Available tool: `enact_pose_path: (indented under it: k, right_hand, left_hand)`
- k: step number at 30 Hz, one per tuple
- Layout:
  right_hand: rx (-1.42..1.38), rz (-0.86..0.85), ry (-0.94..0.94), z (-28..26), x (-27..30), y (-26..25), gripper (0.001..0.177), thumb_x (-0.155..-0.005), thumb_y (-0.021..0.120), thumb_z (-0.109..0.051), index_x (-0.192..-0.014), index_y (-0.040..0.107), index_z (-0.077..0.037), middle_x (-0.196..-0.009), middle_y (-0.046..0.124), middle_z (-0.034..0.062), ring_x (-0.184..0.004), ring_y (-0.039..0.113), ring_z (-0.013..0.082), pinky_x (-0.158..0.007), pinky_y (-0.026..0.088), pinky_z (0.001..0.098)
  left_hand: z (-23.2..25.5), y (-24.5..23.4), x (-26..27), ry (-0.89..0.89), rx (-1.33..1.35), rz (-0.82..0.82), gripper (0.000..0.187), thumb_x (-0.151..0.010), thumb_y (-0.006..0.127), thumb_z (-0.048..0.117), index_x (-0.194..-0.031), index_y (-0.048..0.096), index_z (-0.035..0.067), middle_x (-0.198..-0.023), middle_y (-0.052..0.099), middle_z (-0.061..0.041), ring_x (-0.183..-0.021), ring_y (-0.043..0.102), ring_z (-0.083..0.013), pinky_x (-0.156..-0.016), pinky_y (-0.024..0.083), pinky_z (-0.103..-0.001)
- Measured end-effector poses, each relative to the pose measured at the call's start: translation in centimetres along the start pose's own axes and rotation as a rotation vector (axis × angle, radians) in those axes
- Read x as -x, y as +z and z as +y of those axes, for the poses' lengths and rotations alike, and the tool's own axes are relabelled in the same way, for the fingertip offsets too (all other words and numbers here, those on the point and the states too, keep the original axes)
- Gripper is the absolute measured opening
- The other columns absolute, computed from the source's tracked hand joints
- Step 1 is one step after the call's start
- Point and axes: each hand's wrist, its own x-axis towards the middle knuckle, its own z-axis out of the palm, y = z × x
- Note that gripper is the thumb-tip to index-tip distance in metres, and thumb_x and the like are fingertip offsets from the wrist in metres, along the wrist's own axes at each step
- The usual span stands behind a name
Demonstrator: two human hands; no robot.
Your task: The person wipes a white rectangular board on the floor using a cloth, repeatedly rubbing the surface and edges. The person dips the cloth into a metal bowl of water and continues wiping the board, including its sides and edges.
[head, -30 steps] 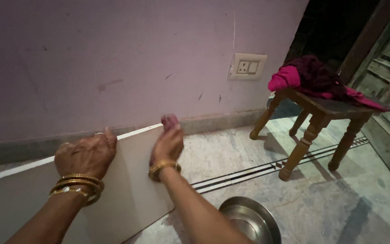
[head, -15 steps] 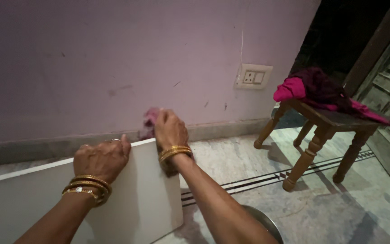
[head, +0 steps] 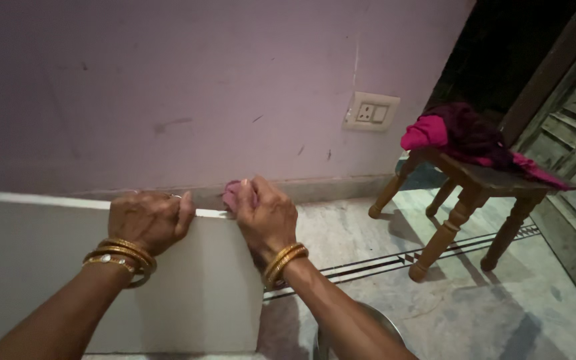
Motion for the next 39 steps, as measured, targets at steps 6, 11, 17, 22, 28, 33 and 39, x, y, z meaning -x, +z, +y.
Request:
enact_pose_path:
  k: [6,11,17,22,28,33,39]
  right_hand:
    - [0.062,-0.099,-0.062,-1.8,3.2,-1.7,0.038,-0.099,0.056,-0.037,-0.079,0.062,-0.005,-0.071,0.065,0.0141,-0.062,0.066,0.0321,-0.060,0.052,0.0457]
    - [0.009,-0.047,-0.190,-2.7,3.3,-2.4,0.037,-0.097,0.066,-0.033,-0.075,0.055,-0.004,-0.067,0.062,0.0130,-0.058,0.064,0.0303,-0.055,0.051,0.0427]
    - [-0.024,-0.060,-0.262,-4.3,3.7,-2.9,0.038,-0.098,0.067,-0.030,-0.073,0.052,-0.005,-0.066,0.059,0.0109,-0.055,0.062,0.0284,-0.053,0.050,0.0412]
    - [0.004,-0.147,-0.190,-5.0,3.9,-3.1,0.039,-0.096,0.062,-0.034,-0.072,0.057,-0.004,-0.068,0.063,0.0140,-0.059,0.064,0.0316,-0.057,0.051,0.0449]
    - [-0.089,-0.554,0.201,-4.7,1.3,-3.5,0.046,-0.100,0.048,-0.046,-0.097,0.072,-0.006,-0.084,0.074,0.0167,-0.078,0.073,0.0316,-0.076,0.055,0.0446]
    - [-0.534,-0.461,0.429,-3.5,0.4,-0.9,0.049,-0.104,0.050,-0.045,-0.106,0.071,-0.001,-0.090,0.073,0.0107,-0.079,0.068,0.0185,-0.074,0.056,0.0344]
    - [-0.805,-0.640,0.613,-4.9,1.4,0.9,0.044,-0.102,0.051,-0.038,-0.106,0.067,0.002,-0.089,0.073,0.0083,-0.074,0.068,0.0133,-0.069,0.059,0.0290]
  left_hand:
    - [-0.3,-0.3,1.4,-0.058,0.177,0.121,0.056,-0.102,0.044,0.044,-0.058,0.067,0.017,-0.053,0.063,-0.005,-0.044,0.055,-0.0203,-0.078,0.052,-0.043]
    - [0.2,-2.3,1.2,-0.498,0.268,0.131,0.024,-0.089,0.060,0.039,-0.099,0.073,0.021,-0.100,0.073,-0.009,-0.105,0.064,-0.0247,-0.119,0.032,-0.055]
    - [-0.3,-4.9,1.3,-1.110,0.459,0.543,0.070,-0.089,0.075,0.025,-0.150,0.041,0.025,-0.169,0.028,-0.006,-0.159,0.019,-0.0279,-0.122,0.002,-0.071]
    - [-0.5,-7.6,1.1,-1.699,0.850,0.315,0.101,-0.081,0.067,0.008,-0.159,0.006,0.023,-0.167,0.004,-0.014,-0.152,0.005,-0.0342,-0.122,0.011,-0.052]
    - [-1.0,-8.7,0.8,-1.762,0.877,0.114,0.100,-0.086,0.066,0.009,-0.163,0.004,0.024,-0.170,0.005,-0.013,-0.155,0.011,-0.0357,-0.126,0.013,-0.051]
    - [-1.7,-10.3,2.3,-1.736,0.947,0.176,0.094,-0.087,0.057,0.003,-0.165,0.007,0.022,-0.169,0.011,-0.018,-0.144,0.040,-0.0395,-0.116,0.040,-0.039]
    - [-2.0,-12.4,4.0,-1.682,1.020,0.160,0.094,-0.082,0.051,-0.003,-0.165,0.015,0.019,-0.144,0.056,-0.022,-0.103,0.074,-0.0312,-0.090,0.061,-0.035]
